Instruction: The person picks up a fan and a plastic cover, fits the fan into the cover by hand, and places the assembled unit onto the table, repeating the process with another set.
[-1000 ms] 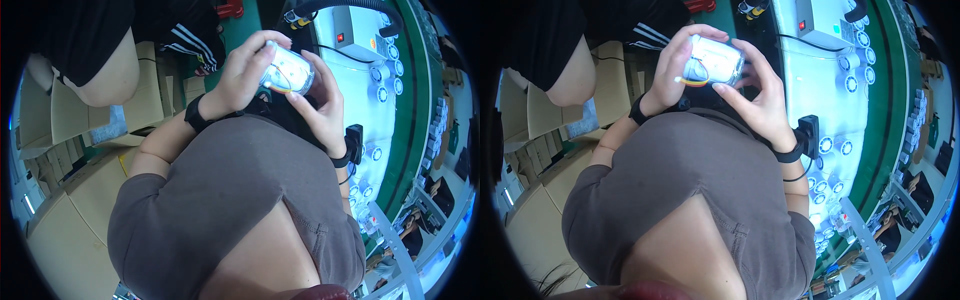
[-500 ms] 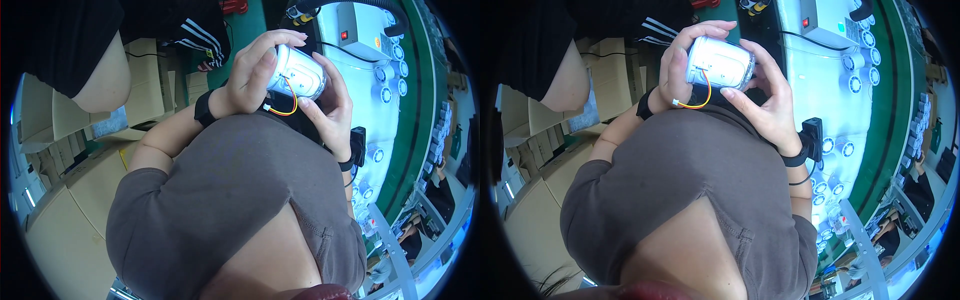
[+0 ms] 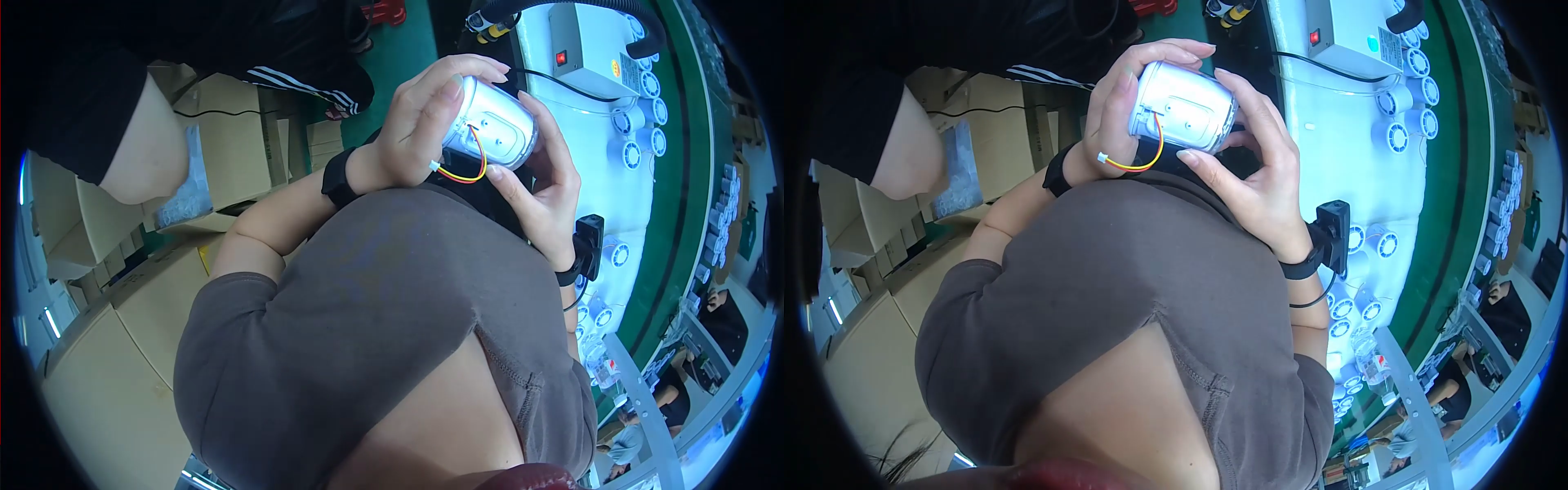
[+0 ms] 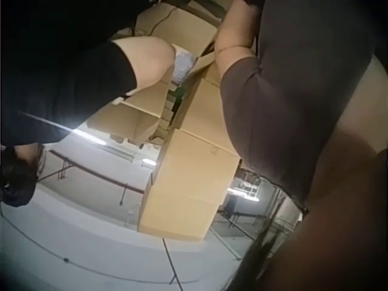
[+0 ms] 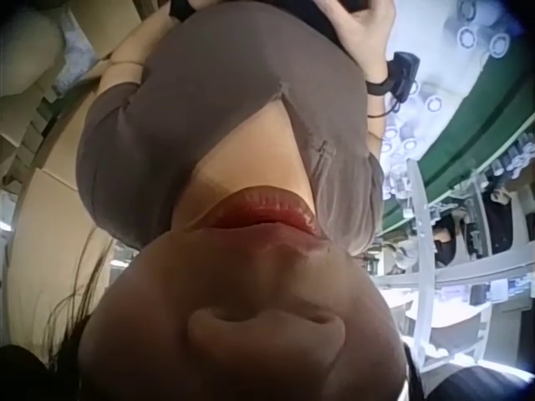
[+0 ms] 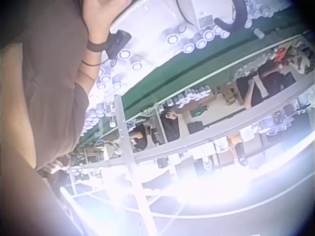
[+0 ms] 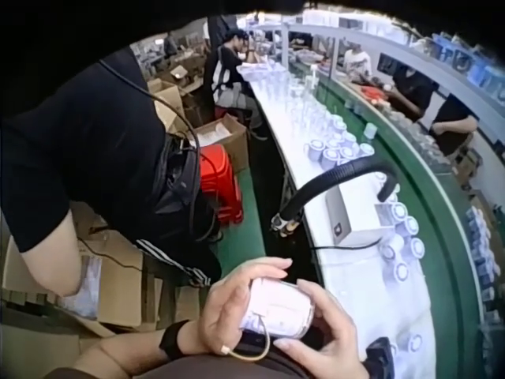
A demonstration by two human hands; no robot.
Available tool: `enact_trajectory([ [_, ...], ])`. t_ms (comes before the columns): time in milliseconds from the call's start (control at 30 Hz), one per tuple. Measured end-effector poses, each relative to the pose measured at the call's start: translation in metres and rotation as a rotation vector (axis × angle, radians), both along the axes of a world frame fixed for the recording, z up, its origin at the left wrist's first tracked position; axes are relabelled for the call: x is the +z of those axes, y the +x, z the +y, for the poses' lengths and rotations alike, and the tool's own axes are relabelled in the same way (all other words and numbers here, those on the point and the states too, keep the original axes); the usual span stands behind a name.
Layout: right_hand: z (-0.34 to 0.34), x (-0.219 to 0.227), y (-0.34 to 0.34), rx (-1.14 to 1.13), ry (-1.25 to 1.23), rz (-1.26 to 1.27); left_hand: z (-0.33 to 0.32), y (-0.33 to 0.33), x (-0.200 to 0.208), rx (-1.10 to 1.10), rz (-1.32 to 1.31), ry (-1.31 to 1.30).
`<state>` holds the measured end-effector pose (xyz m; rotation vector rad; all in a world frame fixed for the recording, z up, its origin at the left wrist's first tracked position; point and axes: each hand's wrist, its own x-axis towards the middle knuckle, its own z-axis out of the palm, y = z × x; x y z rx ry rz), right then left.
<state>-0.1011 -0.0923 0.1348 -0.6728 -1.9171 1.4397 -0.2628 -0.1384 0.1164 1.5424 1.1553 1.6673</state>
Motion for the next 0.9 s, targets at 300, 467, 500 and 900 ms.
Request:
enact_trajectory([
  [300,-0.006,0.008,-0.001,0.012,-0.12,-0.092,-0.005,-0.009,0.004,-0.058,0.171,-0.067],
  [467,-0.009,0.0,-0.002,-0.012,-0.027,-0.059,-0.005,-0.005,0.003,-0.077,0.156,-0.068],
  [500,-0.01,0.0,-0.001,-0.003,-0.017,-0.073,-0.004,-0.005,0.001,-0.07,0.175,-0.068],
  [900,0.026,-0.027,0.027,-0.199,-0.278,-0.296,0.042,0.017,-0.037,-0.447,-0.58,-0.785],
])
